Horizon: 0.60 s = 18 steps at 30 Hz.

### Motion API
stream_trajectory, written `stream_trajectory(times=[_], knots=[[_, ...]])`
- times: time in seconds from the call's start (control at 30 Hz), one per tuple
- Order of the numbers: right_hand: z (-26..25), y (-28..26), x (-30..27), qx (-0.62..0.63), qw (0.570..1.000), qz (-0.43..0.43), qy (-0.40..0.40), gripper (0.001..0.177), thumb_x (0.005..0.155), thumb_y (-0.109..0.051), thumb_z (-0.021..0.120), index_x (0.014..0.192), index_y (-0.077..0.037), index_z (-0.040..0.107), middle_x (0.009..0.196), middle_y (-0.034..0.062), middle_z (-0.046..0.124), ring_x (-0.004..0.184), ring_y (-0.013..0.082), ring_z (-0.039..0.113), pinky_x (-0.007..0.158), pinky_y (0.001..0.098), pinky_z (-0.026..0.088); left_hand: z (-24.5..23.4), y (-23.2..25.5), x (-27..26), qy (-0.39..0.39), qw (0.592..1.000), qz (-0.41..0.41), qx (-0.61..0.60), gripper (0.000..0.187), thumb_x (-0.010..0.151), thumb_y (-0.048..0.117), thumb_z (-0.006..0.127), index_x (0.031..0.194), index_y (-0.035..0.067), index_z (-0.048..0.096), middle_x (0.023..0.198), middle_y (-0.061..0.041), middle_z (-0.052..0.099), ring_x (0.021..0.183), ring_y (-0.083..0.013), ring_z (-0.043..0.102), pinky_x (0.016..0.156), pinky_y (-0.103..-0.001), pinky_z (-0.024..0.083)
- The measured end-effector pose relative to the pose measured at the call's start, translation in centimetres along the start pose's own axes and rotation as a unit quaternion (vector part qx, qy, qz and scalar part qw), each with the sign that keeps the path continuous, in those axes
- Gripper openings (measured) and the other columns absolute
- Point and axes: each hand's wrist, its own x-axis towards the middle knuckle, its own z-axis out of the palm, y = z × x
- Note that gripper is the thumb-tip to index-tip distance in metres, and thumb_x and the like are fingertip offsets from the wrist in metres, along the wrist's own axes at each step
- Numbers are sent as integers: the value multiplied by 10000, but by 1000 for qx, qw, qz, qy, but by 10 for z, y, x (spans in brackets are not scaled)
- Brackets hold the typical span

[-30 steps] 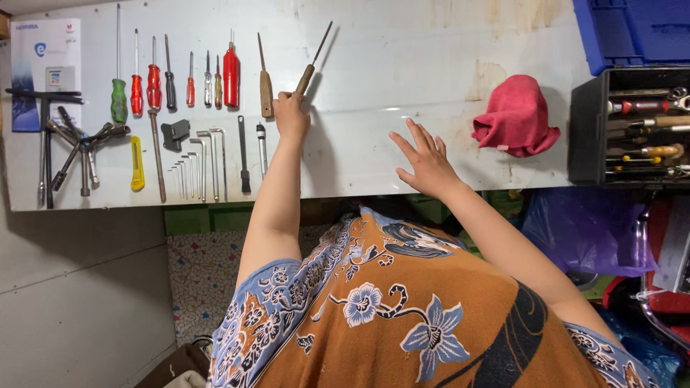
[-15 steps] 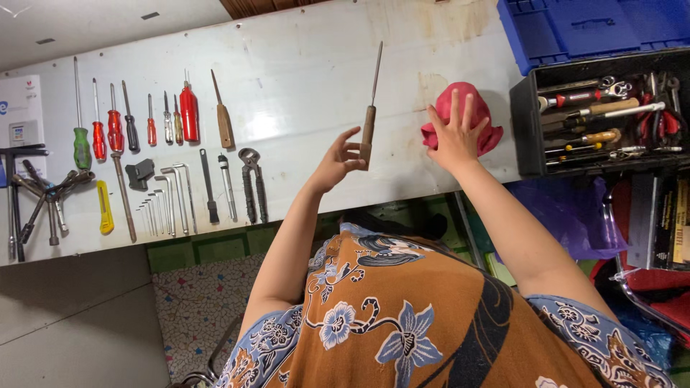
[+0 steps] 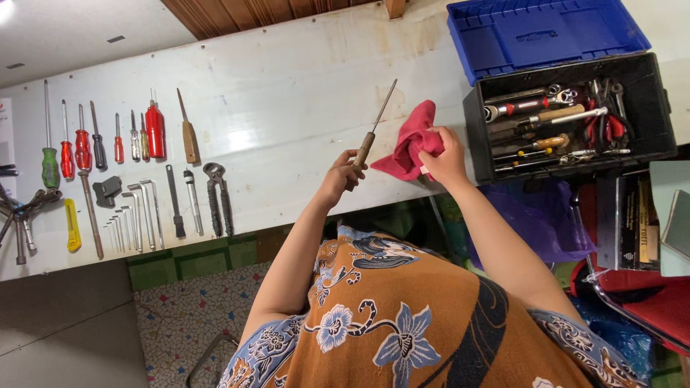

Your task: The person wipes hand tools one at a time, including files, a chisel and screwdrivers, with a pink cloth and places the cleaned tools into an open toolbox on the workbench.

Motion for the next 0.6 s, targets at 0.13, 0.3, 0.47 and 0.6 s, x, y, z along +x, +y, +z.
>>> stream_trajectory(times=[0.13,0.3,0.47,0.6], knots=[[-29,-56,-13,59,994,-91,28,416,784,-60,681,1197,-54,633,1264,169,640,1235,354,638,1084,424,512,30,2,9,37,997,-20,-59,470,984,378,435,1378,128,485,1023,-59,613,829,-145,587,680,-298,554],[-43,-99,-34,102,974,-186,-80,671,788,-165,762,1412,-74,534,1543,283,390,1448,455,399,1224,509,318,75,22,11,19,1000,6,-12,841,961,762,143,1316,127,564,938,-18,657,750,-104,569,606,-260,467],[-22,-98,-32,51,984,-164,-38,687,966,-270,747,1560,-102,447,1676,306,156,1536,477,257,1248,525,275,114,16,10,-29,990,131,33,781,1068,720,145,1365,88,495,1134,16,594,1019,-72,572,847,-254,488],[-28,-72,-14,43,989,-140,10,515,1044,-235,704,1524,-163,531,1704,251,236,1589,428,324,1291,489,338,129,6,4,34,995,64,65,711,1132,636,206,1181,8,536,827,-36,529,699,-111,515,568,-261,469]])
